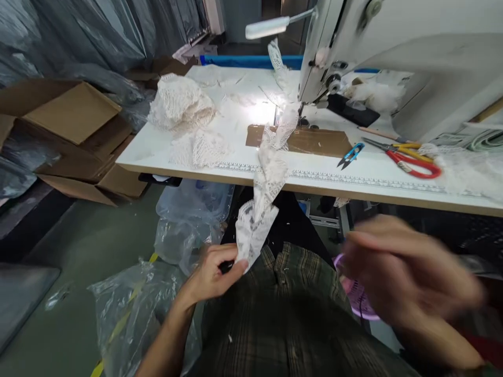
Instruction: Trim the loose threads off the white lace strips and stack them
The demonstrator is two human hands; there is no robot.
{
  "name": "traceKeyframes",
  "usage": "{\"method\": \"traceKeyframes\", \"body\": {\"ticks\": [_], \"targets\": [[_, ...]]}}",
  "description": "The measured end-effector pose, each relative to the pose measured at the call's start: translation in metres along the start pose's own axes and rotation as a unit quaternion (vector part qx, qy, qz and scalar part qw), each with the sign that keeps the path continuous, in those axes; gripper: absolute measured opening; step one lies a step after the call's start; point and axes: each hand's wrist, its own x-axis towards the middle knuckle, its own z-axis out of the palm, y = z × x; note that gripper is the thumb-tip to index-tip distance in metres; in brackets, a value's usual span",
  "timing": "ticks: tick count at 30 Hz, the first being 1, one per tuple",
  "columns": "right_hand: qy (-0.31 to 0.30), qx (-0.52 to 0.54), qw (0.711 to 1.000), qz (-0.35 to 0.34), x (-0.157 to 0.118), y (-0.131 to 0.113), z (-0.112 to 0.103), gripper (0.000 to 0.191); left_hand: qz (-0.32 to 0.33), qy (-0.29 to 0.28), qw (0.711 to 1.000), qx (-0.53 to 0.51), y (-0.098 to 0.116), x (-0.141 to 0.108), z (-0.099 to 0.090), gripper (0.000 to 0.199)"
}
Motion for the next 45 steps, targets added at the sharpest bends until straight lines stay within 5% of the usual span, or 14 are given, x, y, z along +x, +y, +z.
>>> {"method": "traceKeyframes", "body": {"ticks": [3,6,10,13,17,22,26,29,31,33,34,37,42,45], "targets": [[-0.101,-0.002,0.994,0.047,0.013,0.022,0.026,0.015,-0.003,-0.057,0.998,0.034,0.004,-0.016,0.01,0.035],[-0.271,0.02,0.94,0.206,0.017,0.06,0.055,0.044,-0.009,-0.008,0.996,0.091,-0.003,-0.009,0.032,0.037],[-0.307,0.134,0.892,0.305,0.007,0.098,0.081,0.052,0.023,0.021,0.991,0.134,-0.018,0.007,0.061,0.033],[-0.273,0.178,0.895,0.305,-0.001,0.107,0.086,0.049,0.022,0.021,0.994,0.101,-0.028,0.016,0.058,0.032],[-0.28,0.178,0.902,0.276,-0.005,0.109,0.083,0.045,-0.043,0.144,0.988,0.036,-0.044,0.032,0.034,0.016],[-0.31,0.101,0.921,0.215,-0.007,0.112,0.08,0.039,-0.111,-0.005,0.973,-0.203,-0.058,0.045,0.041,0.029],[-0.345,-0.05,0.93,0.12,0.002,0.102,0.053,0.025,-0.219,0.018,0.912,-0.346,-0.059,0.035,0.062,0.038],[-0.253,-0.117,0.96,0.031,0.026,0.083,0.007,0.018,-0.269,0.077,0.891,-0.358,-0.057,0.031,0.066,0.035],[-0.107,-0.165,0.98,-0.007,0.048,0.073,-0.033,0.021,-0.28,0.114,0.887,-0.349,-0.055,0.031,0.064,0.04],[0.012,-0.27,0.961,-0.065,0.074,0.072,-0.073,0.023,-0.286,0.119,0.887,-0.343,-0.053,0.032,0.061,0.043],[0.035,-0.33,0.938,-0.1,0.086,0.075,-0.09,0.029,-0.289,0.111,0.888,-0.34,-0.051,0.032,0.059,0.044],[-0.036,-0.439,0.893,-0.09,0.116,0.096,-0.123,0.045,-0.298,0.066,0.893,-0.331,-0.049,0.031,0.055,0.05],[-0.053,-0.521,0.851,-0.044,0.129,0.114,-0.109,0.007,-0.296,0.057,0.899,-0.316,-0.05,0.025,0.05,0.04],[0.021,-0.476,0.877,-0.066,0.11,0.096,-0.072,0.015,-0.294,0.075,0.899,-0.316,-0.051,0.023,0.048,0.037]]}}
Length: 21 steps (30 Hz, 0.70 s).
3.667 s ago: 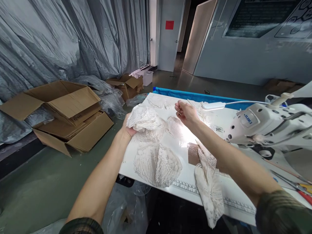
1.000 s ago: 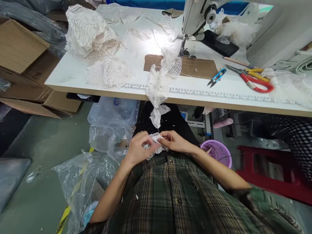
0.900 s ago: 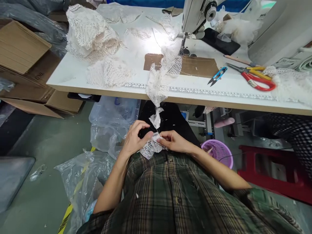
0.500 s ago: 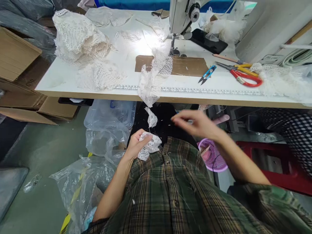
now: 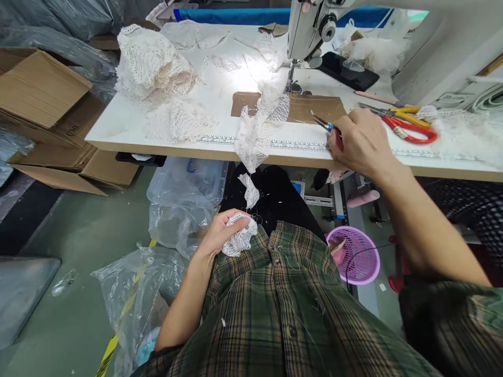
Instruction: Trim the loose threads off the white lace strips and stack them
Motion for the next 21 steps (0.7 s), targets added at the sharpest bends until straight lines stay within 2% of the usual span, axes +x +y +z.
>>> {"method": "traceKeyframes", "body": {"ticks": [2,3,4,6,7,8,9,12,15,21], "targets": [[0.06,0.085,0.995,0.008,-0.021,-0.036,0.002,0.02,0.002,0.003,1.0,-0.007,-0.001,-0.001,-0.001,0.037],[0.069,0.15,0.986,0.002,-0.035,-0.055,0.006,0.021,0.002,0.003,1.0,-0.011,-0.001,-0.002,-0.001,0.037],[0.035,0.238,0.971,0.005,-0.049,-0.072,0.011,0.021,0.001,0.002,1.0,-0.013,-0.001,-0.002,-0.001,0.037],[-0.089,0.43,0.898,0.034,-0.077,-0.102,0.027,0.016,-0.004,0.002,1.0,-0.017,-0.001,-0.004,-0.002,0.037],[-0.145,0.489,0.859,0.049,-0.09,-0.113,0.038,0.016,-0.006,0.004,1.0,-0.02,-0.001,-0.005,-0.002,0.037],[-0.179,0.514,0.836,0.066,-0.1,-0.121,0.05,0.017,-0.009,0.007,1.0,-0.023,-0.001,-0.006,-0.003,0.038],[-0.201,0.52,0.826,0.089,-0.109,-0.126,0.062,0.019,-0.011,0.01,1.0,-0.025,-0.001,-0.007,-0.003,0.037],[-0.256,0.482,0.826,0.14,-0.121,-0.131,0.09,0.03,-0.006,0.021,1.0,-0.021,-0.002,-0.008,-0.005,0.035],[-0.297,0.445,0.834,0.136,-0.119,-0.131,0.101,0.052,0.005,0.023,1.0,-0.017,-0.004,-0.009,-0.005,0.031],[-0.29,0.406,0.859,0.113,-0.106,-0.141,0.103,0.044,0.018,0.017,0.999,-0.028,-0.008,-0.008,-0.004,0.026]]}}
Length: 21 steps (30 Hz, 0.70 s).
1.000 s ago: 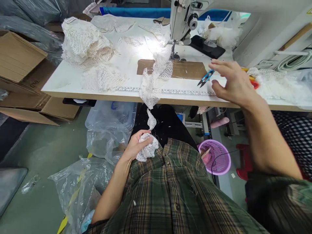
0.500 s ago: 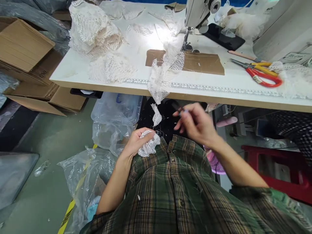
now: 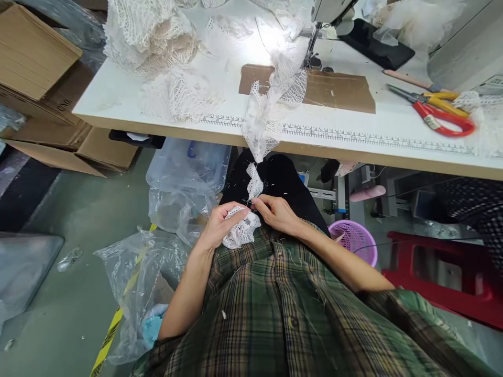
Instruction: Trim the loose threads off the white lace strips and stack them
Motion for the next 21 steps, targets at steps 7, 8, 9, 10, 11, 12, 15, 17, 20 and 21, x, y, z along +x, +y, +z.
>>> {"method": "traceKeyframes", "body": {"ticks": [7,8,9,10,11,12,15,17,20,21], "targets": [[0.0,0.002,1.0,0.006,-0.01,0.004,0.002,0.043,0.007,0.006,1.0,-0.01,0.0,0.001,-0.001,0.026],[-0.007,0.003,1.0,0.001,-0.011,0.004,0.002,0.042,0.005,0.004,1.0,-0.011,0.001,0.001,-0.001,0.026],[-0.012,0.001,1.0,-0.004,-0.012,0.003,0.003,0.041,0.004,0.003,1.0,-0.01,0.001,0.001,0.0,0.026],[-0.013,-0.005,1.0,-0.009,-0.012,0.002,0.004,0.04,0.002,0.003,1.0,-0.009,0.001,0.001,0.0,0.026],[-0.01,-0.015,1.0,-0.011,-0.012,0.001,0.005,0.039,0.001,0.003,1.0,-0.006,0.001,0.001,0.001,0.027],[-0.004,-0.025,1.0,-0.01,-0.011,0.0,0.007,0.039,0.0,0.004,1.0,-0.003,0.001,0.001,0.001,0.027],[0.028,-0.032,0.999,0.008,-0.01,0.001,0.009,0.038,0.002,0.007,1.0,0.017,0.001,0.002,0.002,0.03],[0.05,0.004,0.999,0.009,-0.01,0.004,0.008,0.036,0.013,0.004,0.999,0.049,0.002,0.004,0.002,0.03],[0.083,0.06,0.995,0.004,-0.007,0.01,0.001,0.035,0.08,-0.006,0.984,0.156,0.006,0.015,0.001,0.027],[0.104,0.07,0.992,0.006,-0.004,0.011,-0.002,0.036,0.121,-0.002,0.971,0.207,0.009,0.021,0.001,0.026]]}}
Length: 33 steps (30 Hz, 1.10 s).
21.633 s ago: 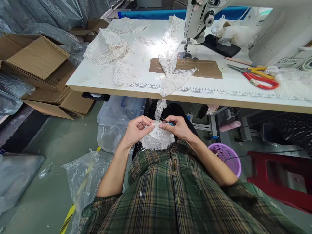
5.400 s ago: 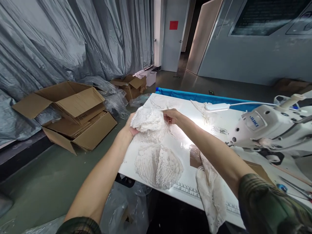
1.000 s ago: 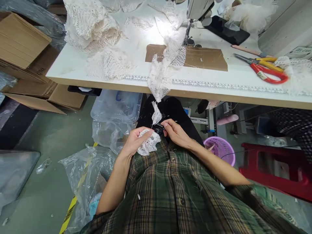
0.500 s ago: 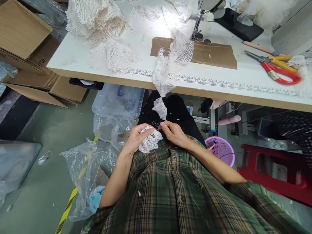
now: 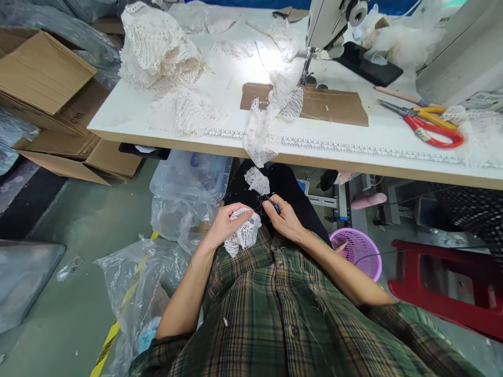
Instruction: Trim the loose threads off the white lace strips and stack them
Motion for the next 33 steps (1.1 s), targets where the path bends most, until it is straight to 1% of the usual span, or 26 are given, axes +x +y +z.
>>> {"method": "traceKeyframes", "body": {"ticks": [1,3,5,7,8,9,12,14,15,16,19,20,21,23,24,25,26,27,29,31,33], "targets": [[0.027,0.008,1.0,0.002,0.004,0.0,-0.001,0.038,0.042,0.012,0.998,0.055,0.0,0.007,-0.001,0.024],[0.08,0.018,0.997,-0.002,0.015,-0.001,-0.001,0.039,0.11,0.056,0.982,0.144,-0.001,0.022,-0.005,0.023],[0.122,0.017,0.992,-0.014,0.027,-0.004,0.004,0.037,0.14,0.11,0.968,0.179,-0.004,0.036,-0.008,0.02],[0.156,-0.001,0.987,-0.027,0.039,-0.008,0.013,0.037,0.15,0.142,0.964,0.17,-0.006,0.047,-0.009,0.016],[0.175,-0.014,0.984,-0.029,0.044,-0.01,0.018,0.038,0.155,0.141,0.965,0.161,-0.007,0.051,-0.008,0.014],[0.192,-0.028,0.981,-0.025,0.048,-0.011,0.022,0.039,0.161,0.128,0.966,0.154,-0.008,0.053,-0.007,0.014],[0.216,-0.049,0.975,-0.008,0.052,-0.013,0.029,0.035,0.196,0.047,0.968,0.15,-0.007,0.054,0.002,0.018],[0.199,-0.043,0.979,-0.013,0.049,-0.012,0.026,0.028,0.223,0.005,0.964,0.145,-0.004,0.05,0.006,0.017],[0.182,-0.035,0.982,-0.02,0.045,-0.012,0.023,0.027,0.234,0.004,0.962,0.139,-0.002,0.048,0.006,0.016],[0.162,-0.026,0.986,-0.026,0.041,-0.012,0.019,0.026,0.243,0.021,0.961,0.131,0.001,0.046,0.004,0.014],[0.106,0.001,0.994,-0.041,0.026,-0.014,0.006,0.026,0.256,0.119,0.952,0.118,0.013,0.044,-0.01,0.013],[0.092,0.008,0.995,-0.049,0.022,-0.016,0.003,0.026,0.258,0.124,0.951,0.114,0.018,0.045,-0.015,0.018],[0.081,0.013,0.995,-0.057,0.018,-0.017,0.001,0.026,0.257,0.098,0.955,0.108,0.023,0.047,-0.019,0.025],[0.063,0.019,0.995,-0.072,0.012,-0.021,-0.002,0.023,0.251,0.005,0.965,0.077,0.032,0.052,-0.024,0.034],[0.056,0.022,0.995,-0.079,0.01,-0.023,-0.004,0.021,0.243,-0.042,0.968,0.053,0.035,0.054,-0.024,0.035],[0.051,0.026,0.995,-0.086,0.009,-0.025,-0.005,0.02,0.232,-0.078,0.969,0.026,0.037,0.056,-0.023,0.034],[0.045,0.03,0.994,-0.092,0.008,-0.027,-0.006,0.019,0.22,-0.1,0.97,-0.001,0.039,0.057,-0.021,0.032],[0.035,0.037,0.994,-0.097,0.008,-0.028,-0.008,0.018,0.207,-0.11,0.972,-0.026,0.04,0.057,-0.018,0.03],[0.008,0.049,0.994,-0.094,0.008,-0.03,-0.015,0.019,0.175,-0.107,0.977,-0.062,0.042,0.056,-0.013,0.03],[-0.015,0.04,0.997,-0.065,0.011,-0.032,-0.024,0.021,0.138,-0.083,0.984,-0.071,0.043,0.051,-0.011,0.033],[-0.025,0.006,0.999,-0.035,0.014,-0.033,-0.033,0.027,0.1,-0.06,0.991,-0.059,0.045,0.046,-0.012,0.034]]}}
